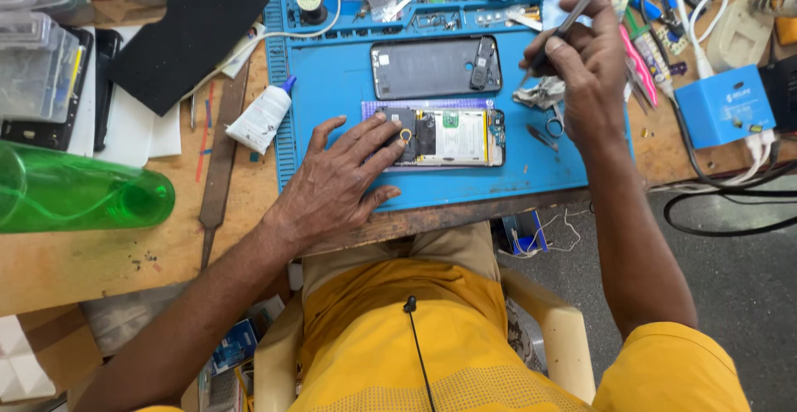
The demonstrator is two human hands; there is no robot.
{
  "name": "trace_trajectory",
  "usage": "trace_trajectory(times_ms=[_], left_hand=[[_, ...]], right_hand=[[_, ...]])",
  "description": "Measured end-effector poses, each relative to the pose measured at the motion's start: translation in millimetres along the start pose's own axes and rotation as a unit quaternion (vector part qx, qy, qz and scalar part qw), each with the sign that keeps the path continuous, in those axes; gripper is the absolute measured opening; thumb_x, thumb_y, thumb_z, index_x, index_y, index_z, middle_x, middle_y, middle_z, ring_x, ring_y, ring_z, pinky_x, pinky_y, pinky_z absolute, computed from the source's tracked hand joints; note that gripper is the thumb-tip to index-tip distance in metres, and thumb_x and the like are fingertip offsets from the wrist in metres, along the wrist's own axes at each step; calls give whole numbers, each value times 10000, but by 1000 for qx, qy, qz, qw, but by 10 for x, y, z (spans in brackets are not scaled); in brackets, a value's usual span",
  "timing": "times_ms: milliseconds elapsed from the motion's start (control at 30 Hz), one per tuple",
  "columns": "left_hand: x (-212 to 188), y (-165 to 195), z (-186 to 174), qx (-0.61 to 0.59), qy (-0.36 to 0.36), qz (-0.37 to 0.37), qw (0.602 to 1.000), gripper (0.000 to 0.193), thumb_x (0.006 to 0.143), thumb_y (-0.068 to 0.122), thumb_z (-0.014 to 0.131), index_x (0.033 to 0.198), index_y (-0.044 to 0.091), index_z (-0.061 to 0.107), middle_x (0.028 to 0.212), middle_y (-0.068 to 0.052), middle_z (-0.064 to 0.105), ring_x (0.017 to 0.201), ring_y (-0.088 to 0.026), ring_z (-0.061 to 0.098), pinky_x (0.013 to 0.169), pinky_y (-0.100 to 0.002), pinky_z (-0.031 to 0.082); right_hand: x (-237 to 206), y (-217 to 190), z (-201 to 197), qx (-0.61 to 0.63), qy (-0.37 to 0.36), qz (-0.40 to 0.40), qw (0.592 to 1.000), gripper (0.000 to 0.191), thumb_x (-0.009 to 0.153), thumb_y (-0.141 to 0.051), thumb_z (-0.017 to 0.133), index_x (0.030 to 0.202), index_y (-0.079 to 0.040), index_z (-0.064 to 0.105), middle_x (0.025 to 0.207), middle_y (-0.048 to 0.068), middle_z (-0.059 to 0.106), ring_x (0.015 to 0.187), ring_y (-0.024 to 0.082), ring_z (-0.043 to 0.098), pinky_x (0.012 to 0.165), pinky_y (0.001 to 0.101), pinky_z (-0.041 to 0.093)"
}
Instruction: The person uses a precision screwdriver to remove screws from the internal frame of a disassembled smartphone. The phone remains open on a blue work mat while the person carefully unscrews components near the battery and camera area.
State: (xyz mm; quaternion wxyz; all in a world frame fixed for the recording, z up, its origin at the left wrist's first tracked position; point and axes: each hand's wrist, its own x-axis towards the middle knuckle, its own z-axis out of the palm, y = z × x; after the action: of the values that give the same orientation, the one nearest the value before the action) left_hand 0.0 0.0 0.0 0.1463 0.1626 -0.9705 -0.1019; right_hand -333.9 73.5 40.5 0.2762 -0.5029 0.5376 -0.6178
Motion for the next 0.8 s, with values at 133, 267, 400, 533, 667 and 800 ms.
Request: trace_trajectory(times_ms=[133,267,400,533,667,800], left_hand=[[0,36,-35,-14,4,-1,1000,574,992,504,572,1431,134,567,1554,-76,483,1477,-212,370,1213,-525,222],[1,-40,10,-16,-4,-4,1000,578,995,502,571,1429,121,567,1556,-76,476,1485,-216,366,1219,-522,219],[7,-71,30,-22,-4,-1,1000,579,985,500,581,1418,114,571,1554,-86,466,1474,-224,363,1215,-530,214],[-13,-102,43,-31,4,1,1000,571,990,494,592,1420,119,574,1566,-84,465,1489,-224,361,1221,-536,212],[4,-69,46,-37,-1,-3,999,575,964,483,610,1405,116,576,1555,-88,471,1481,-225,365,1216,-541,214],[4,-59,58,-45,4,0,999,582,962,475,620,1410,107,573,1545,-95,477,1469,-229,371,1201,-550,218]], right_hand=[[107,-17,77,-327,-48,72,941,237,1021,-184,544,1062,-7,697,762,72,611,671,192,566,572,353,463],[173,137,399,-594,-134,99,787,500,976,-468,749,838,11,717,580,112,595,523,260,631,507,460,526],[266,175,472,-637,-140,131,746,441,957,-405,734,815,12,751,625,181,666,564,325,682,570,516,563],[285,162,294,-581,-123,68,802,271,928,-267,753,920,-1,801,670,222,681,578,322,664,640,499,573],[303,178,78,-480,-87,198,850,238,957,-233,737,930,-2,787,664,149,703,576,190,673,595,371,537],[277,216,-116,-320,-74,233,916,193,996,-205,721,945,-23,765,665,44,661,560,87,601,513,247,466]])
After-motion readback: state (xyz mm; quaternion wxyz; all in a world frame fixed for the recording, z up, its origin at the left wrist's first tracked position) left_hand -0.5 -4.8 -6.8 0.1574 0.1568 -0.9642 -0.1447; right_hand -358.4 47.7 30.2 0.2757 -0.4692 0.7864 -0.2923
